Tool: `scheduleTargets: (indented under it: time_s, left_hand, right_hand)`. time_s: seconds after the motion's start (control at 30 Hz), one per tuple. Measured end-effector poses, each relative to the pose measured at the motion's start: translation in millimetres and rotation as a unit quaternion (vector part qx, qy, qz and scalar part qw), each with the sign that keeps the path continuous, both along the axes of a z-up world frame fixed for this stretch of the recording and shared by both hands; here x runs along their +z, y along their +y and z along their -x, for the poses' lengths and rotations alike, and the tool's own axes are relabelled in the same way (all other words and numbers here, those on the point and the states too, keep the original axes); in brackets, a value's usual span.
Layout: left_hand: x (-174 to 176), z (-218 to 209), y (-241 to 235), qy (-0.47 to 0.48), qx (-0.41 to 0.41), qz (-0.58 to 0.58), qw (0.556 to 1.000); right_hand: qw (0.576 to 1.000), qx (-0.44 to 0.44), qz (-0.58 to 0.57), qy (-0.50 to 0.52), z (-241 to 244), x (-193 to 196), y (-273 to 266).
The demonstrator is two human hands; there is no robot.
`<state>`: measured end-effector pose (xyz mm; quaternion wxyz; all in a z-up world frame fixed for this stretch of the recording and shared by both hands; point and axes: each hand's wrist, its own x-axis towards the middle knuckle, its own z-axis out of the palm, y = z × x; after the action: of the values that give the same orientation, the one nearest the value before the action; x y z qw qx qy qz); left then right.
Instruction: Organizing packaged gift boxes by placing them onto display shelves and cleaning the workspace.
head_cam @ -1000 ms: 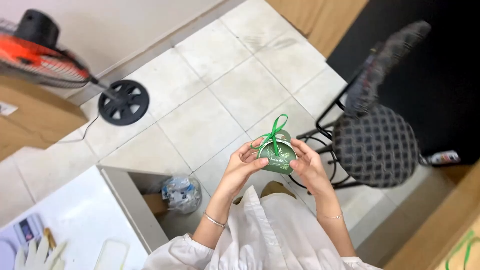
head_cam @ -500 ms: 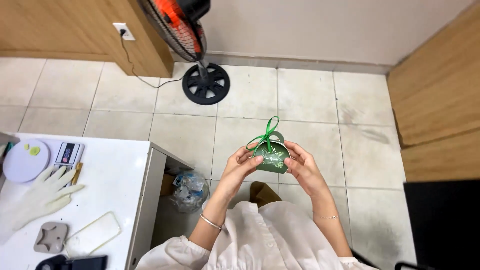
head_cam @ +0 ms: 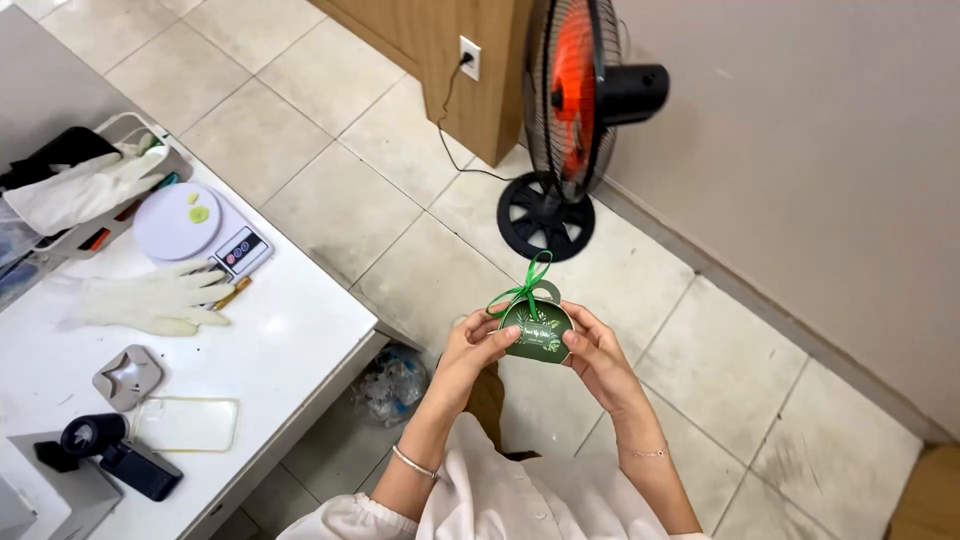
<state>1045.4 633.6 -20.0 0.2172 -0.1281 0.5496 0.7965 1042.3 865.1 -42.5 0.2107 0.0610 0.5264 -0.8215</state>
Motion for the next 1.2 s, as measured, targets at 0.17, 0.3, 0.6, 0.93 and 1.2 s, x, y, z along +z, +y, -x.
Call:
scheduleTargets:
  time_s: [0.17,0.3,0.6,0.93,1.2]
  left_hand:
    - [8,105,-41,0.020,0.060,-0.010,0.998]
    - [25,185,-86,0.055,0.108,0.001,0.993]
    - [-2,319,-166,0.038,0.240,-0.017,0.970]
    - [-17,521,-266,0.024,0.340,0.006,0.940]
    - [0,658,-368,0.077,0.413,0.031,0.907]
  right_hand:
    - [0.997,0.076,0.007,0.026,134,11,-42]
    - [0.989,0.137,0.015,0.048,241,22,-86]
    - [0.973,0.229,0.032,0.011,420,15,-190]
    - [0.940,0.335,0.066,0.005,665,-2,-320]
    - [0.911,0.408,0.046,0.026,830,9,-449]
